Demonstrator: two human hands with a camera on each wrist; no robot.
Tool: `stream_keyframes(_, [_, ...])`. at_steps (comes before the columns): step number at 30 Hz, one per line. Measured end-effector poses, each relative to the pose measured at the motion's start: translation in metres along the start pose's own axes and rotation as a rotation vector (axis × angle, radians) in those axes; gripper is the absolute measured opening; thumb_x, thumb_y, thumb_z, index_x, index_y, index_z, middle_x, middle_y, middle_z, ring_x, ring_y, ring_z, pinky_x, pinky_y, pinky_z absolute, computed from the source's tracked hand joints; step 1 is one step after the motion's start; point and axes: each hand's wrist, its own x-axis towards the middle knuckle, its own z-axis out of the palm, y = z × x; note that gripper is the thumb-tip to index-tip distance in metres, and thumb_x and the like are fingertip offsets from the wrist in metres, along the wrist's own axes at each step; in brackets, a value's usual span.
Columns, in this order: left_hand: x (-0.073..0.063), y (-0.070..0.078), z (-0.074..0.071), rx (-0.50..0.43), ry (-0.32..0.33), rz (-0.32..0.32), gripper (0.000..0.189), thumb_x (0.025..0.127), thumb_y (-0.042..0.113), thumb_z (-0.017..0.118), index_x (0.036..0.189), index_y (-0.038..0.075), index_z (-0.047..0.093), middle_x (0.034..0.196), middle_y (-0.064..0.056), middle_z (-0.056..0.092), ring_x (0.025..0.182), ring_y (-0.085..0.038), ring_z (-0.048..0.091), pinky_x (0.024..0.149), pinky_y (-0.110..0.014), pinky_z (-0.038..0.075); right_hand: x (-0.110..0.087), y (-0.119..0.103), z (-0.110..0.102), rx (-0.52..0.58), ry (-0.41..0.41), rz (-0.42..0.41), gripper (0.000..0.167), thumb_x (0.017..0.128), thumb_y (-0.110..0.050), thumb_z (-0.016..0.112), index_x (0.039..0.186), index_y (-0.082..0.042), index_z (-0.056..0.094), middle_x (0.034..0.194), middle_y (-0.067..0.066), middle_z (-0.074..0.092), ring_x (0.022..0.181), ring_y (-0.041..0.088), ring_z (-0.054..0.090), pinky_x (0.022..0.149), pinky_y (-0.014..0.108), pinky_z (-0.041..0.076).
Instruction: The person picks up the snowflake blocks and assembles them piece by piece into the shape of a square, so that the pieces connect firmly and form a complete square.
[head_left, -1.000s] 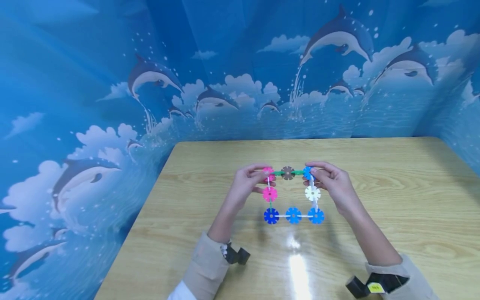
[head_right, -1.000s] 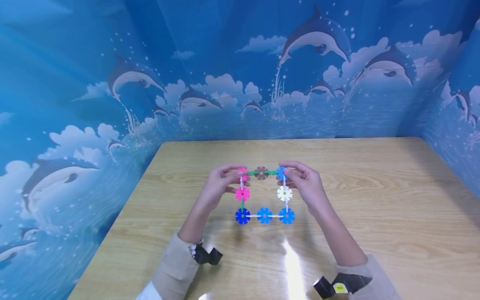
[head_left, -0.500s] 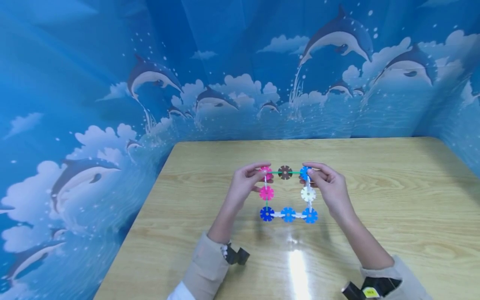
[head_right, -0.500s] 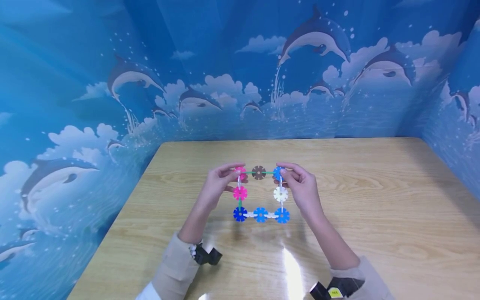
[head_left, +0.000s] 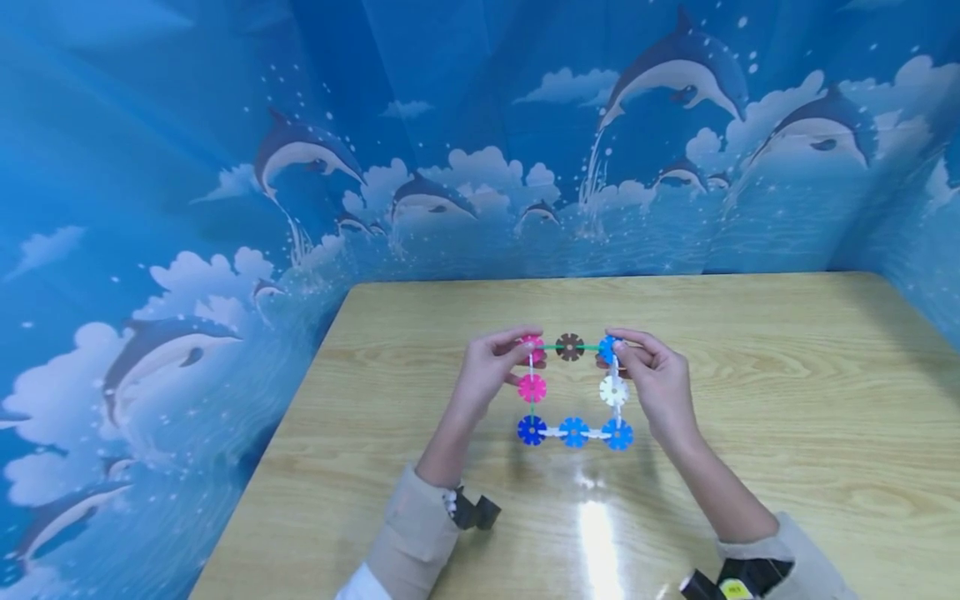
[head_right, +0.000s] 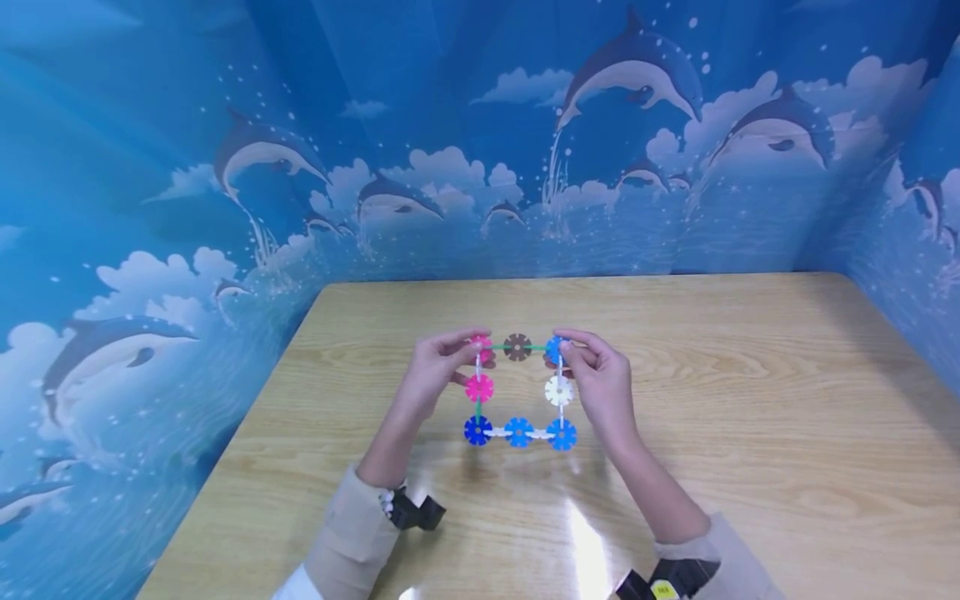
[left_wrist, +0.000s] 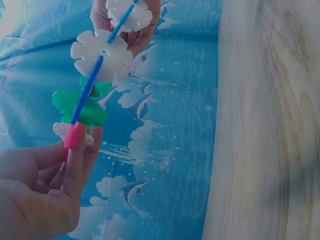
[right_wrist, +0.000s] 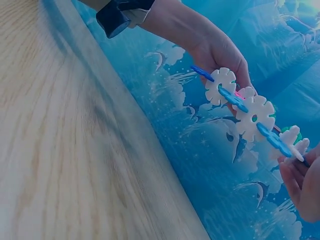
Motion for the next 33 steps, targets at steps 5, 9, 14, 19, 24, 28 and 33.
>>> stream_keyframes(5, [0.000, -0.003, 0.001, -0.040, -0.031, -0.021, 0.027, 0.088, 0.006, 0.060, 0.114, 0.008, 0.064, 0.094, -0.007, 0.067, 0.081, -0.020, 0.066, 0.059, -0.031, 0.056, -0.001, -0.001, 0.000, -0.031, 0.012, -0.019, 0.031, 0.091, -0.020, 0.059, 0.114, 0.000, 0.060, 0.085, 0.002, 0.070, 0.076, 0.013, 0.065, 0.068, 0.021, 0.053])
stream_keyframes(9, [-0.001, -0.004, 0.000, -0.032, -0.020, -0.022, 0.028, 0.088, 0.008, 0.061, 0.116, 0.007, 0.063, 0.097, -0.006, 0.066, 0.082, -0.019, 0.065, 0.058, -0.029, 0.056, -0.003, 0.000, 0.002, -0.056, -0.015, 0.008, 0.032, 0.092, -0.020, 0.058, 0.115, 0.002, 0.059, 0.083, 0.002, 0.070, 0.075, 0.013, 0.065, 0.068, 0.022, 0.053])
stream_keyframes(14, [-0.003, 0.001, 0.001, 0.011, -0.019, 0.001, 0.028, 0.088, 0.010, 0.062, 0.116, 0.009, 0.064, 0.100, -0.003, 0.066, 0.083, -0.018, 0.064, 0.060, -0.030, 0.056, -0.003, 0.003, 0.001, -0.074, -0.017, 0.032, 0.030, 0.093, -0.018, 0.056, 0.117, 0.001, 0.059, 0.083, -0.001, 0.070, 0.076, 0.011, 0.064, 0.069, 0.022, 0.053])
stream_keyframes(19, [0.000, 0.002, 0.005, -0.010, -0.036, 0.001, 0.027, 0.089, 0.009, 0.060, 0.116, 0.010, 0.064, 0.096, -0.005, 0.067, 0.082, -0.018, 0.065, 0.062, -0.031, 0.056, 0.001, 0.004, -0.003, -0.087, -0.023, 0.018, 0.032, 0.094, -0.020, 0.055, 0.118, 0.001, 0.057, 0.083, -0.004, 0.069, 0.076, 0.011, 0.063, 0.069, 0.021, 0.052])
stream_keyframes(24, [0.005, -0.008, 0.006, -0.042, -0.061, 0.001, 0.028, 0.090, 0.009, 0.059, 0.118, 0.008, 0.062, 0.092, -0.008, 0.068, 0.082, -0.022, 0.066, 0.064, -0.033, 0.056, 0.008, 0.009, -0.006, -0.092, -0.065, 0.020, 0.032, 0.095, -0.020, 0.054, 0.118, 0.002, 0.056, 0.082, 0.000, 0.068, 0.078, 0.012, 0.064, 0.069, 0.021, 0.052])
stream_keyframes(28, [0.012, -0.022, 0.005, -0.067, -0.134, -0.043, 0.029, 0.091, 0.012, 0.058, 0.120, 0.009, 0.060, 0.094, -0.010, 0.067, 0.086, -0.025, 0.065, 0.068, -0.034, 0.056, 0.012, 0.018, -0.011, -0.121, -0.105, 0.058, 0.032, 0.095, -0.018, 0.053, 0.119, 0.003, 0.055, 0.083, 0.003, 0.068, 0.077, 0.015, 0.064, 0.069, 0.022, 0.052])
stream_keyframes(33, [0.022, -0.044, 0.003, -0.052, -0.257, -0.077, 0.031, 0.092, 0.014, 0.056, 0.123, 0.010, 0.058, 0.107, -0.016, 0.062, 0.091, -0.025, 0.062, 0.074, -0.035, 0.054, 0.013, 0.035, -0.020, -0.180, -0.154, 0.093, 0.034, 0.095, -0.019, 0.053, 0.120, 0.004, 0.054, 0.089, 0.012, 0.067, 0.080, 0.022, 0.065, 0.071, 0.025, 0.053])
